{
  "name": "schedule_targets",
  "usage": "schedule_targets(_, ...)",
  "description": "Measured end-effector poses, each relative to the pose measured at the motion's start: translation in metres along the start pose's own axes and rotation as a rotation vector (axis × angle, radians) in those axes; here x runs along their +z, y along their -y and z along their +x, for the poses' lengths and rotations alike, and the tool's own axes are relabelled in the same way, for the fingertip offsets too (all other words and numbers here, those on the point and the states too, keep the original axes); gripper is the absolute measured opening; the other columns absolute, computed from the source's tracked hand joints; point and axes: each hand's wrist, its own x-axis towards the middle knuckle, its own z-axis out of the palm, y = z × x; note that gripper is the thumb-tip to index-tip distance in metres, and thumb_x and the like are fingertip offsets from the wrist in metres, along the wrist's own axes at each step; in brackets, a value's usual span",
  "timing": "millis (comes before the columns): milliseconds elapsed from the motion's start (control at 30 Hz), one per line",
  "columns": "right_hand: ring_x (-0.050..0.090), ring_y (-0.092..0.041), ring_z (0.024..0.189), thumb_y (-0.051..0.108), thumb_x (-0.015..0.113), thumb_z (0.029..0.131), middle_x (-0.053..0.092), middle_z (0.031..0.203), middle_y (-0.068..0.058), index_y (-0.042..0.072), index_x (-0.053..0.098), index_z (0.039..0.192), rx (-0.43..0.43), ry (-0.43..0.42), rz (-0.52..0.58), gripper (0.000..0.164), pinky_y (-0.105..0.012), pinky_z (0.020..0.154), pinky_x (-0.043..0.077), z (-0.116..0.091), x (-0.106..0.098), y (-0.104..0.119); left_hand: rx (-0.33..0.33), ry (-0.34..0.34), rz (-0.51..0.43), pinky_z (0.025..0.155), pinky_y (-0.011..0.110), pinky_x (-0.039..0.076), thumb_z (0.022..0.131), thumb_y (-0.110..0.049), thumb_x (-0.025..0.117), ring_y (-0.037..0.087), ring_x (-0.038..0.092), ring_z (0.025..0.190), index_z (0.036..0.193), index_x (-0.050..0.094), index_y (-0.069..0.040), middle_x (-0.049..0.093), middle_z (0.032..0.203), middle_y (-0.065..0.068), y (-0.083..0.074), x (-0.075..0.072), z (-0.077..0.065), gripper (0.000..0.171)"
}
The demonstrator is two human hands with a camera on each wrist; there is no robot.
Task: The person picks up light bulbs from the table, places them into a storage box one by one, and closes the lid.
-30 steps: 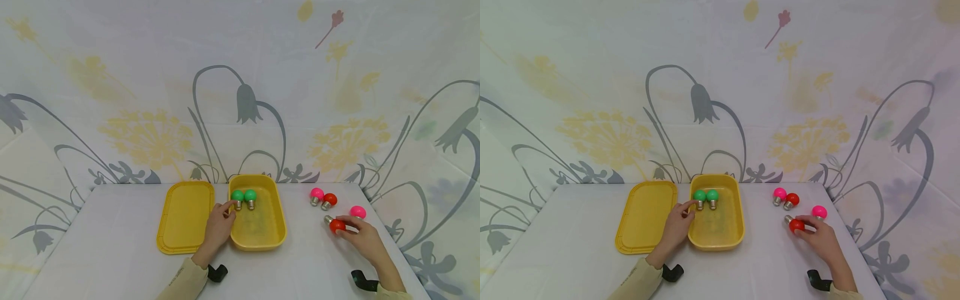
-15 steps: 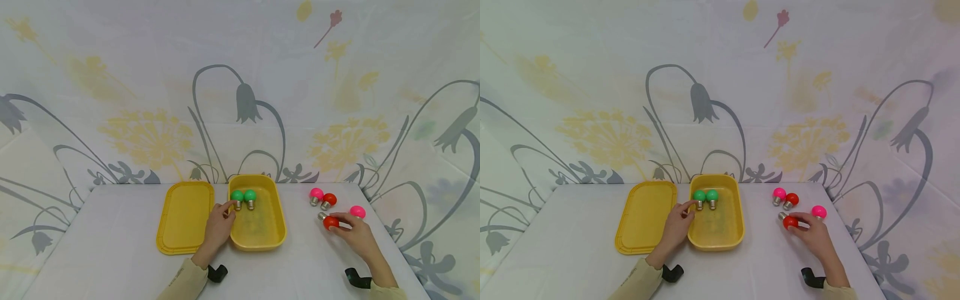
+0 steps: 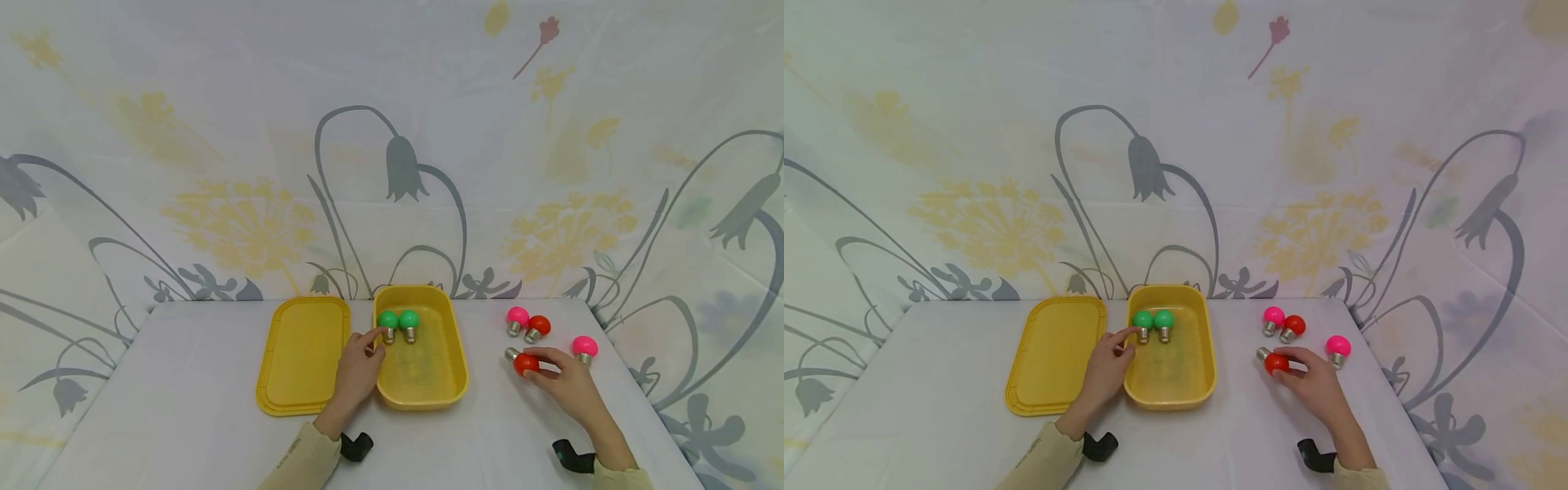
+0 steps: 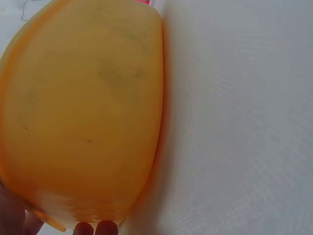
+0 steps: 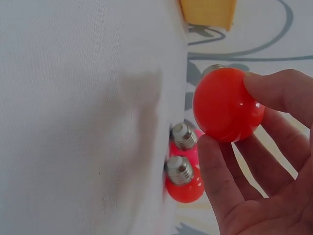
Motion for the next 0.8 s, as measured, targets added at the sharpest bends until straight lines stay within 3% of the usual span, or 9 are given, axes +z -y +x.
schedule_targets(333,0.057,-0.040,0.115,0.007,0.076,0.086,0.061,0.125,-0.021,0.001,0.062,0.128,0.006,0.014,0.014,0.044,-0.038,0.084,0.055,-0.001,0.006,0.010,-0.010,0.010,0.000,0.058,0.028,0.039,0.095,-0.015,0.060,0.016,0.048,0.072,0.125,0.070,-0.017,0.048,0.087,0.002,0.000,0.000,0.001,0.032)
schedule_targets(800,0.059,-0.039,0.113,0.003,0.078,0.084,0.064,0.121,-0.018,0.001,0.064,0.125,-0.118,-0.033,0.028,0.043,-0.039,0.083,0.055,0.002,0.011,0.021,-0.017,0.015,-0.001,0.059,0.028,0.039,0.095,-0.015,0.060,0.016,0.048,0.073,0.126,0.069,-0.017,0.047,0.088,0.003,0.000,0.000,0.000,0.032)
